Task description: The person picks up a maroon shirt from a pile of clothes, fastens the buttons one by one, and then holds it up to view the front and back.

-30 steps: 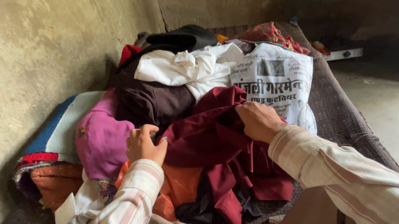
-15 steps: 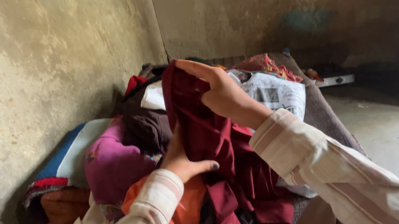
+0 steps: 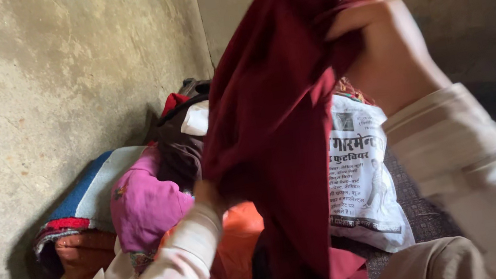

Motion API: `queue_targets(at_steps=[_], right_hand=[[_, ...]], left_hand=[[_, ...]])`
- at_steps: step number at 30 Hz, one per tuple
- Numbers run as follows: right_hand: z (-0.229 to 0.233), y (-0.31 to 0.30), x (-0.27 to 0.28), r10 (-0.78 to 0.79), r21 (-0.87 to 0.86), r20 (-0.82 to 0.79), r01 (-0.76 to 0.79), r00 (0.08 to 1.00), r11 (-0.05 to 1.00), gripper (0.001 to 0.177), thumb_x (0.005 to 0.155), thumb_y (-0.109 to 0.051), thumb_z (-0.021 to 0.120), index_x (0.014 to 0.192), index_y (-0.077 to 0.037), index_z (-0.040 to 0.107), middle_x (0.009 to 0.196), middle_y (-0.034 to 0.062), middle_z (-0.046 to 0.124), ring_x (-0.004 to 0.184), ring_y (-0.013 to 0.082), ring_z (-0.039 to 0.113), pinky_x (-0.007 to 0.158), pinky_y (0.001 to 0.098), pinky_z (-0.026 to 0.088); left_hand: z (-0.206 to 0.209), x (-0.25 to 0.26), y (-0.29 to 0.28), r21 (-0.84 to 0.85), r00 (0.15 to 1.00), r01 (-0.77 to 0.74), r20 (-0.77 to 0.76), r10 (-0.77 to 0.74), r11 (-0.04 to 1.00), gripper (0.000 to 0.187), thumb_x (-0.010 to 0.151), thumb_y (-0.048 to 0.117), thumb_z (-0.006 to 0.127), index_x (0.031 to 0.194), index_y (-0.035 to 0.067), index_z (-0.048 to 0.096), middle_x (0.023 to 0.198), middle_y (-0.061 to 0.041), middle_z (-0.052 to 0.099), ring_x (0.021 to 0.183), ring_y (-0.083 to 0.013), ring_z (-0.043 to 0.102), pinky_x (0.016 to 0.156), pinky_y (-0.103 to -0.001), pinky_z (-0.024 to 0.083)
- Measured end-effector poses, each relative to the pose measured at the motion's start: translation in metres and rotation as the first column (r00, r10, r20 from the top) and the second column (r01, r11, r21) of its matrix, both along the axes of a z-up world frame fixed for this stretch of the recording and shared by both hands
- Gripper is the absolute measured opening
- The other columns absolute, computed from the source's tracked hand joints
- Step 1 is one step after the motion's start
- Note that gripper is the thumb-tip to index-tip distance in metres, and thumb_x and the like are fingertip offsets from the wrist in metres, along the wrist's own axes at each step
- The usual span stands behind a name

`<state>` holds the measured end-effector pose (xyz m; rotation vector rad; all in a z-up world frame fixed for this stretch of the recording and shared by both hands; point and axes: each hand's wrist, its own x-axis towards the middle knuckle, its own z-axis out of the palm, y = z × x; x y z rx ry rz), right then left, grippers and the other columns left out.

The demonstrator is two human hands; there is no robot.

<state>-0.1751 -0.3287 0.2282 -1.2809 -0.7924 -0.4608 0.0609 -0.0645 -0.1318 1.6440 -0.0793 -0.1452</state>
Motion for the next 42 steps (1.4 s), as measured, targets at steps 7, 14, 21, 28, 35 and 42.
queue_targets(at_steps=[7,14,21,28,35,42], right_hand=[[0.009,-0.038,-0.033,0.134,0.242,0.042,-0.141,0.99,0.96,0.067,0.077,0.016,0.044,0.141,-0.002,0.056,0.13,0.0136,0.063,0.115,0.0226,0.064,0.094,0.0314,0.055],[-0.046,-0.053,0.009,-0.311,-0.391,0.37,0.451,0.875,0.802,0.067,0.062,0.013,0.055,0.127,-0.003,0.062,0.12,0.0197,0.065,0.104,0.0263,0.064,0.081,0.0347,0.054],[-0.245,-0.014,0.041,-0.276,-0.756,0.057,0.222,0.96,0.615,0.084,0.057,0.018,0.043,0.131,-0.012,0.07,0.12,0.0125,0.08,0.115,0.0195,0.074,0.097,0.0299,0.056],[-0.281,-0.016,0.011,0.193,0.057,-0.689,-0.213,0.699,0.975,0.094,0.049,0.01,0.052,0.143,0.0,0.058,0.141,0.016,0.064,0.13,0.0255,0.058,0.11,0.0336,0.043],[-0.226,-0.067,0.009,0.363,0.522,-0.374,-0.129,0.853,0.843,0.084,0.081,0.008,0.061,0.161,-0.004,0.041,0.15,0.0188,0.055,0.136,0.0314,0.056,0.117,0.0474,0.041],[-0.218,-0.076,0.035,0.002,0.295,-0.527,0.181,0.85,0.938,0.055,0.096,-0.002,0.052,0.151,-0.002,0.049,0.134,0.0121,0.067,0.12,0.0203,0.066,0.102,0.0349,0.053]], left_hand=[[0.222,-0.145,0.023,-0.833,0.972,0.231,0.178,-0.151,0.502,0.048,0.099,0.031,0.05,0.141,0.008,0.055,0.143,-0.016,0.062,0.126,-0.0381,0.062,0.099,-0.063,0.055],[0.075,-0.145,0.005,0.317,0.96,0.069,0.237,-0.149,0.946,0.083,0.071,0.019,0.079,0.149,0.013,0.051,0.135,-0.012,0.07,0.125,-0.028,0.066,0.108,-0.039,0.05],[-0.026,-0.217,-0.015,0.098,0.925,-0.261,0.312,0.219,0.96,0.08,0.067,0.016,0.078,0.144,0.013,0.054,0.144,-0.01,0.057,0.128,-0.0299,0.057,0.1,-0.039,0.053],[-0.003,-0.234,-0.06,0.2,0.675,-0.007,0.724,-0.142,0.98,0.106,0.067,0.016,0.089,0.154,-0.005,0.033,0.154,-0.028,0.039,0.141,-0.0452,0.039,0.111,-0.049,0.035],[-0.016,-0.194,-0.084,-0.212,0.963,0.03,0.267,0.028,0.977,0.046,0.084,0.009,0.063,0.129,0.0,0.069,0.119,-0.016,0.075,0.112,-0.0282,0.069,0.1,-0.034,0.052],[0.083,-0.243,-0.134,-0.292,0.812,0.41,0.549,-0.199,0.864,0.036,0.103,0.021,0.055,0.13,-0.001,0.063,0.122,-0.008,0.071,0.114,-0.0158,0.067,0.101,-0.03,0.053]])
